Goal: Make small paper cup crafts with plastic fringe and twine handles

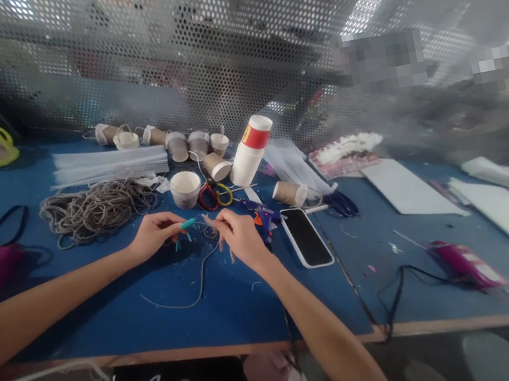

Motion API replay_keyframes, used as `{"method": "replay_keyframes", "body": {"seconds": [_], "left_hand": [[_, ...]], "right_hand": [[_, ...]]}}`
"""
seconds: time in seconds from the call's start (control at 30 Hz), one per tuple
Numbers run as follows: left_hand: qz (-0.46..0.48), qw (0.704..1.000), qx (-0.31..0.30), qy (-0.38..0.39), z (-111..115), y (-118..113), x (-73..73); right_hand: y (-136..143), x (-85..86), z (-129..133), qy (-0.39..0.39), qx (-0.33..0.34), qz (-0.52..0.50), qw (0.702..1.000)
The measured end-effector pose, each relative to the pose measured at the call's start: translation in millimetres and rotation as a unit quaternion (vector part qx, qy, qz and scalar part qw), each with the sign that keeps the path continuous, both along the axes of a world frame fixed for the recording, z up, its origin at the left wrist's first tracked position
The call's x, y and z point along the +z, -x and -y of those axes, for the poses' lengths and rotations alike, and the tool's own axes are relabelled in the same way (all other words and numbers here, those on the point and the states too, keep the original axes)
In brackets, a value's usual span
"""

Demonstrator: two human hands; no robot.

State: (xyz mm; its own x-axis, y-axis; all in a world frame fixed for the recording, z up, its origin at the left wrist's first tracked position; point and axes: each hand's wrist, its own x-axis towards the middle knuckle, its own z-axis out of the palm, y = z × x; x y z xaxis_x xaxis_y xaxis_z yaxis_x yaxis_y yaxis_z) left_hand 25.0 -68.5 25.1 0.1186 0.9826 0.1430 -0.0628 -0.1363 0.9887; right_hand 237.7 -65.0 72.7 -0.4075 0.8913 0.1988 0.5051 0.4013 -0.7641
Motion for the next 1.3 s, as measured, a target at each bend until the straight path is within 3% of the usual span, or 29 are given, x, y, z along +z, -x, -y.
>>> {"method": "replay_keyframes", "body": {"seconds": [0.33,0.5,0.93,1.3], "left_hand": [[-0.02,0.989,0.126,-0.08,-18,25,22.6],[-0.045,0.976,0.159,-0.139,-20,33,37.5],[-0.061,0.977,0.136,-0.153,-17,33,48.4],[-0.135,0.97,0.116,-0.164,-13,39,62.4]], "right_hand": [[-12,-8.7,-7,-0.226,-0.065,0.068,0.97],[-10,-14.4,-6,-0.254,-0.052,0.072,0.963],[-7,-19.7,-5,-0.374,-0.013,0.039,0.927],[-7,-19.7,-4,-0.384,-0.01,0.053,0.922]]}}
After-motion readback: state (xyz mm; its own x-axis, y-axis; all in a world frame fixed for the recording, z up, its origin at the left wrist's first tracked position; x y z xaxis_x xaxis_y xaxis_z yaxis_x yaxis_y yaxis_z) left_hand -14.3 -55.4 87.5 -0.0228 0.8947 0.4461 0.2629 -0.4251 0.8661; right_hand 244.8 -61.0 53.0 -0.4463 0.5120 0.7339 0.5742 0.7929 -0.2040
